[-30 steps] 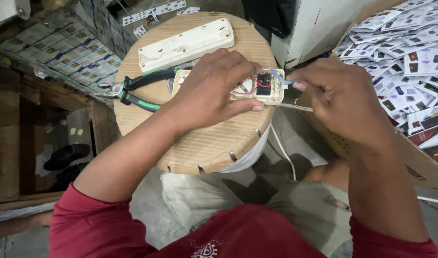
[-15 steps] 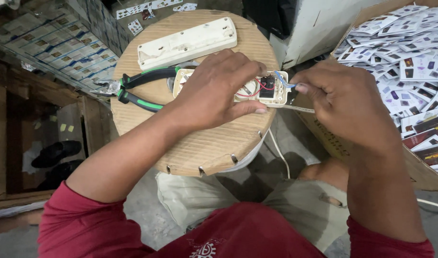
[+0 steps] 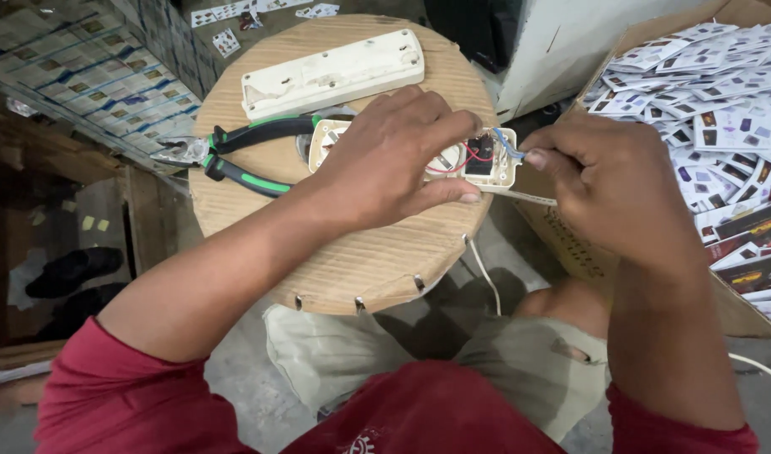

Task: The person repairs a white multi-socket power strip while seated at a round cardboard-covered stool. They open the casing, manipulate the internal wiring and switch components, use a screwdriver and pliers to adjust and secure the parts, then reassemble and press the casing closed.

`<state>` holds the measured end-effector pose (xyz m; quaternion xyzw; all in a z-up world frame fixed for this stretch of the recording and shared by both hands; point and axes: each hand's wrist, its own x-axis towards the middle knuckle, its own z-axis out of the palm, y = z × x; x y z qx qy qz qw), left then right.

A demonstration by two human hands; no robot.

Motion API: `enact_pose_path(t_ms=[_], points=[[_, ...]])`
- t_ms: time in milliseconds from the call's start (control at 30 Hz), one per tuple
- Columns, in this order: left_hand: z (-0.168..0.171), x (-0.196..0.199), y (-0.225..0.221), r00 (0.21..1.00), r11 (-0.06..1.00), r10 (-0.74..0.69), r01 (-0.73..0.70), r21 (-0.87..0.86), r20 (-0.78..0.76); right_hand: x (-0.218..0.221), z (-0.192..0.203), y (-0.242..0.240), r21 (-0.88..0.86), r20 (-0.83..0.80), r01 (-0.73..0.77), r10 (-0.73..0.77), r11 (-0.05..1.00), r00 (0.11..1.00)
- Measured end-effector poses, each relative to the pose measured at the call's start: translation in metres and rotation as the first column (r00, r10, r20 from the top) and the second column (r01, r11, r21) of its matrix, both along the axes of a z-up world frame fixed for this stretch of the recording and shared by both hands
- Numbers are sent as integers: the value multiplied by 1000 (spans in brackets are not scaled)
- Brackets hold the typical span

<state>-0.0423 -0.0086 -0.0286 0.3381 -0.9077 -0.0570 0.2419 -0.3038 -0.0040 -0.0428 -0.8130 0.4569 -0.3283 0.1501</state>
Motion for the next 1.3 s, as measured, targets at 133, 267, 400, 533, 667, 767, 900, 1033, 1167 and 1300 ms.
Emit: enact_pose_path(t_ms=[133,267,400,533,667,767,900,1033,1167,1300], points=[[-2,1,-2,999,999,-28,27,-43,-22,-1,0,-4,-50,-39,-30,28,998,999],[0,1,-2,1000,1000,-18,18,-21,-15,-4,1,-5,-31,-53,-52,50,998,997],[-2,3,-1,999,1000,-15,14,-19,-35,-2,4,-4,32,-14,-61,62,998,998],[-6,3,0,997,999,-25,23,-23,-79,-3,6,-6,58,-35,-58,60,997,998],[-4,2,0,995,1000,-10,9,-15,-96,-5,4,-9,29,-68,-68,70,997,995],[-3,3,3,997,1000,-21,20,-13,-79,-7,2,-9,40,-69,-70,73,997,995],[11,3,2,997,998,36,-33,57,-62,-6,13,-13,134,-88,-27,39,991,995],[16,5,-4,999,991,39,-36,132,-23,-3,23,-14,278,-73,-2,23,961,997],[16,4,-7,999,983,44,-41,178,-12,-4,35,-17,391,-37,25,-12,920,999],[20,9,-11,998,986,58,-60,158,14,0,43,-23,471,44,-21,1,882,999]])
